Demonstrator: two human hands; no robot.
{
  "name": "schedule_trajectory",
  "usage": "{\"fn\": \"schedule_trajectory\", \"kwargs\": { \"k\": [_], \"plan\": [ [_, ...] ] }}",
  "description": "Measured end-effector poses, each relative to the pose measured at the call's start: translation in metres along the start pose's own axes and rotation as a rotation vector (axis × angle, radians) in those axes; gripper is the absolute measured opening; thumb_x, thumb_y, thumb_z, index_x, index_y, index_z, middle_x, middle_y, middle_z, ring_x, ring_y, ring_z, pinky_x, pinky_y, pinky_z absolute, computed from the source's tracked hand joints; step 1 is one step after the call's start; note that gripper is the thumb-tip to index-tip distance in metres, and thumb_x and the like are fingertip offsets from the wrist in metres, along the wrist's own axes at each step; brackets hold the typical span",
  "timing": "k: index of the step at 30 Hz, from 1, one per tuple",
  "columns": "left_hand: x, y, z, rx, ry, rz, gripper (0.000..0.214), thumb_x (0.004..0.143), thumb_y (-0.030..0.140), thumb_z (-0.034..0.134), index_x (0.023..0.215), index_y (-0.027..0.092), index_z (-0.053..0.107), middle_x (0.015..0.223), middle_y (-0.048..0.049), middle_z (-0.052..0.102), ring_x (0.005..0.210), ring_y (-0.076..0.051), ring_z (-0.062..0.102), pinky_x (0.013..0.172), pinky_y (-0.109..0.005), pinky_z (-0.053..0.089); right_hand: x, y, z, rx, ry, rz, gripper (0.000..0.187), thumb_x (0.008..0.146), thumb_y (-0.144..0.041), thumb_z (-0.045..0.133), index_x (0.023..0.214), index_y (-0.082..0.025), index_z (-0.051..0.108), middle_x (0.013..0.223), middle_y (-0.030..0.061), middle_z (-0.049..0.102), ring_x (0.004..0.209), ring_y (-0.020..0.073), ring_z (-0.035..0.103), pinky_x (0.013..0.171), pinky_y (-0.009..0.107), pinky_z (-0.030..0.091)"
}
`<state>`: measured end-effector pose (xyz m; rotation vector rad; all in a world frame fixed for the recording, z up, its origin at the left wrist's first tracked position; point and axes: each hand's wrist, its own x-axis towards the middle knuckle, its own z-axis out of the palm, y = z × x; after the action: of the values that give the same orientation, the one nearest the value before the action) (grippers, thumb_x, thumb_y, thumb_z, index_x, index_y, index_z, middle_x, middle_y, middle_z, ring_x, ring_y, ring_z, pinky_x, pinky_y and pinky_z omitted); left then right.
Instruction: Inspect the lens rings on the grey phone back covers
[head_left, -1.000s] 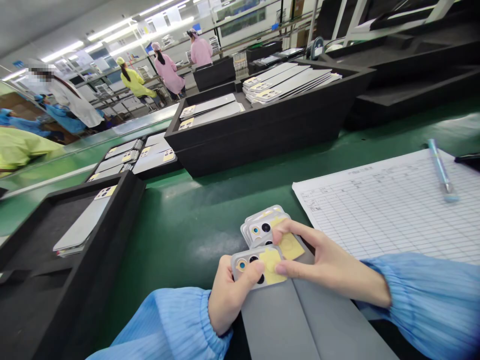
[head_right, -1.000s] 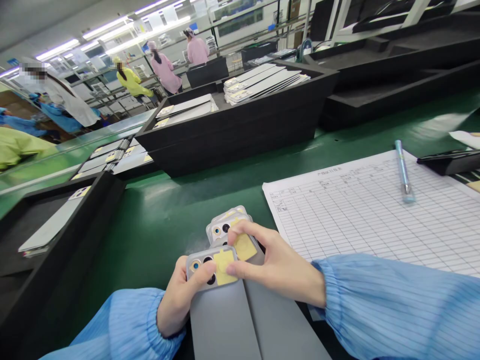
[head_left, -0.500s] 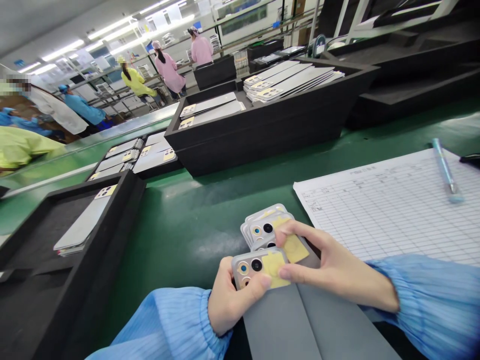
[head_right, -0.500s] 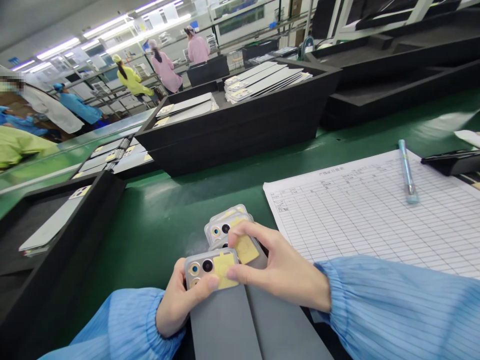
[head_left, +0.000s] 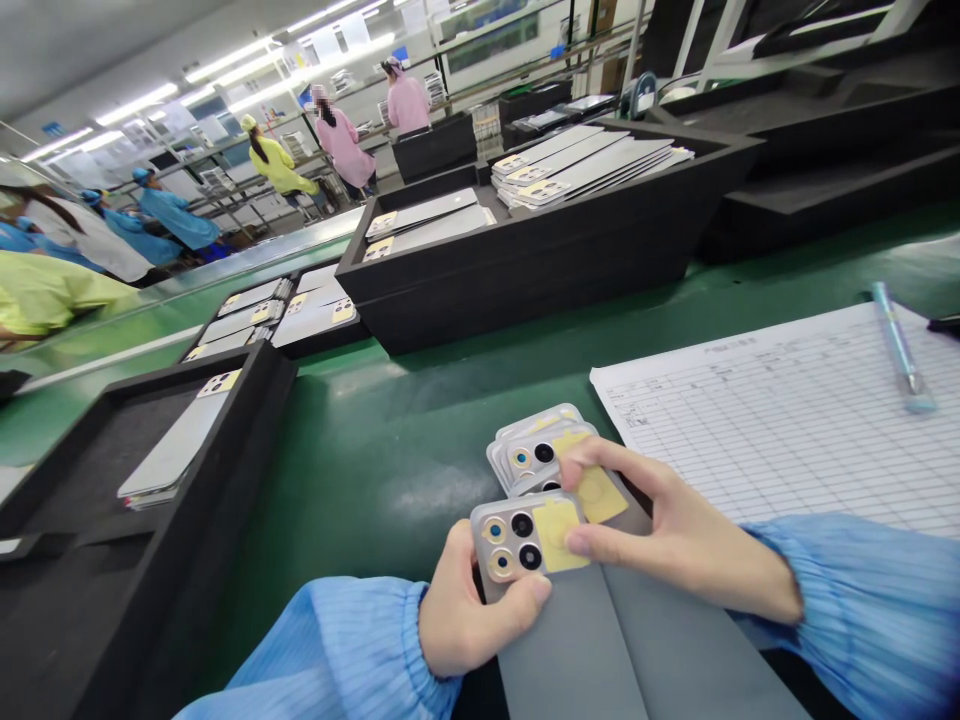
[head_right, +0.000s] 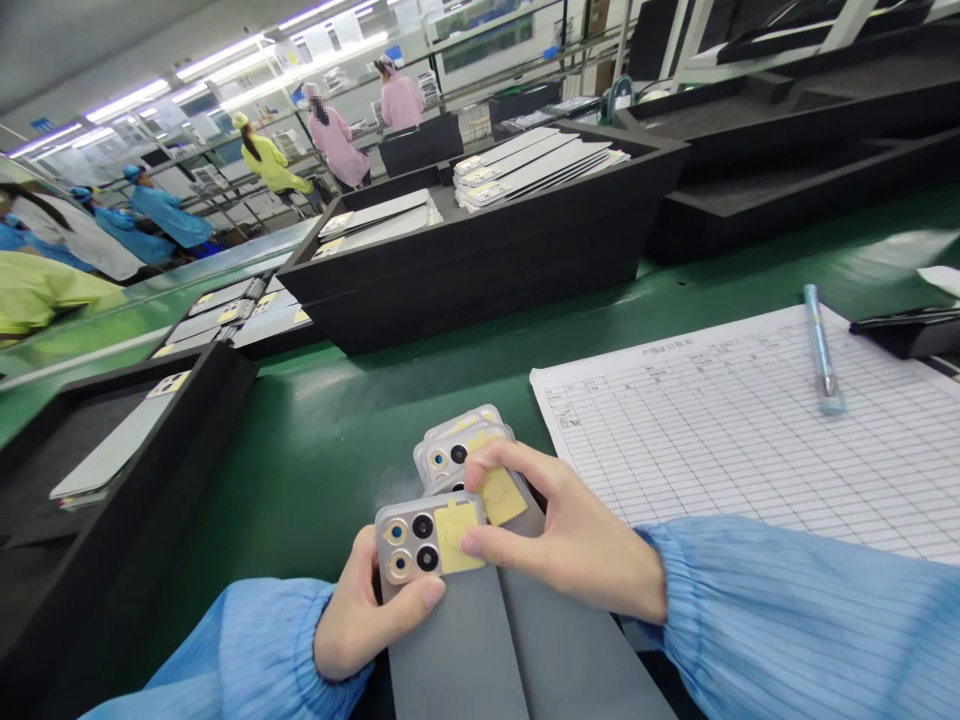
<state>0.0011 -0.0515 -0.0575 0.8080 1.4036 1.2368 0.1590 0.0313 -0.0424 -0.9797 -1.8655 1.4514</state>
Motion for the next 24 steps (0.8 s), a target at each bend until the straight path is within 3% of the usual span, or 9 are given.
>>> {"fn": "schedule_trajectory", "kwargs": {
  "k": [6, 12, 20, 24],
  "plan": [
    [0.002, -0.003, -0.007, 0.143, -0.086, 0.026, 0.029, 0.060, 0.024, 0.063, 0.082, 0.018, 0.045, 0.077, -0.0005, 0.065, 0.068, -0.014, 0.059, 0.064, -0.025, 0.046, 0.000, 0.000, 0.000, -0.019, -0.005, -0.003, 0.019, 0.067, -0.022, 0.062, 0.078, -0.023, 0.047, 0.077, -0.0042, 0.051, 0.071, 0.0132, 0.049, 0.063, 0.023, 0.039],
    [0.013, -0.010, -0.020, 0.366, -0.348, 0.082, 0.031, 0.068, 0.030, 0.057, 0.089, 0.013, 0.041, 0.089, -0.0122, 0.062, 0.079, -0.021, 0.060, 0.073, -0.032, 0.046, 0.000, 0.001, 0.001, -0.030, -0.006, -0.003, 0.019, 0.067, -0.023, 0.062, 0.077, -0.023, 0.047, 0.076, -0.0041, 0.051, 0.069, 0.0130, 0.050, 0.060, 0.022, 0.040],
    [0.012, -0.010, -0.015, 0.342, -0.287, 0.056, 0.033, 0.067, 0.038, 0.055, 0.085, 0.014, 0.041, 0.085, -0.0137, 0.061, 0.075, -0.022, 0.058, 0.069, -0.035, 0.047, 0.000, 0.001, 0.001, -0.035, -0.005, -0.025, 0.018, 0.067, -0.023, 0.062, 0.078, -0.022, 0.048, 0.077, -0.0043, 0.051, 0.068, 0.0120, 0.050, 0.062, 0.022, 0.041],
    [0.012, -0.011, -0.013, 0.365, -0.255, 0.044, 0.033, 0.068, 0.042, 0.054, 0.084, 0.014, 0.045, 0.079, -0.0088, 0.058, 0.069, -0.018, 0.054, 0.066, -0.032, 0.045, 0.000, 0.002, 0.000, -0.044, -0.015, -0.020, 0.019, 0.067, -0.024, 0.063, 0.078, -0.023, 0.048, 0.078, -0.0043, 0.054, 0.071, 0.0129, 0.053, 0.066, 0.023, 0.043]
  ]
}}
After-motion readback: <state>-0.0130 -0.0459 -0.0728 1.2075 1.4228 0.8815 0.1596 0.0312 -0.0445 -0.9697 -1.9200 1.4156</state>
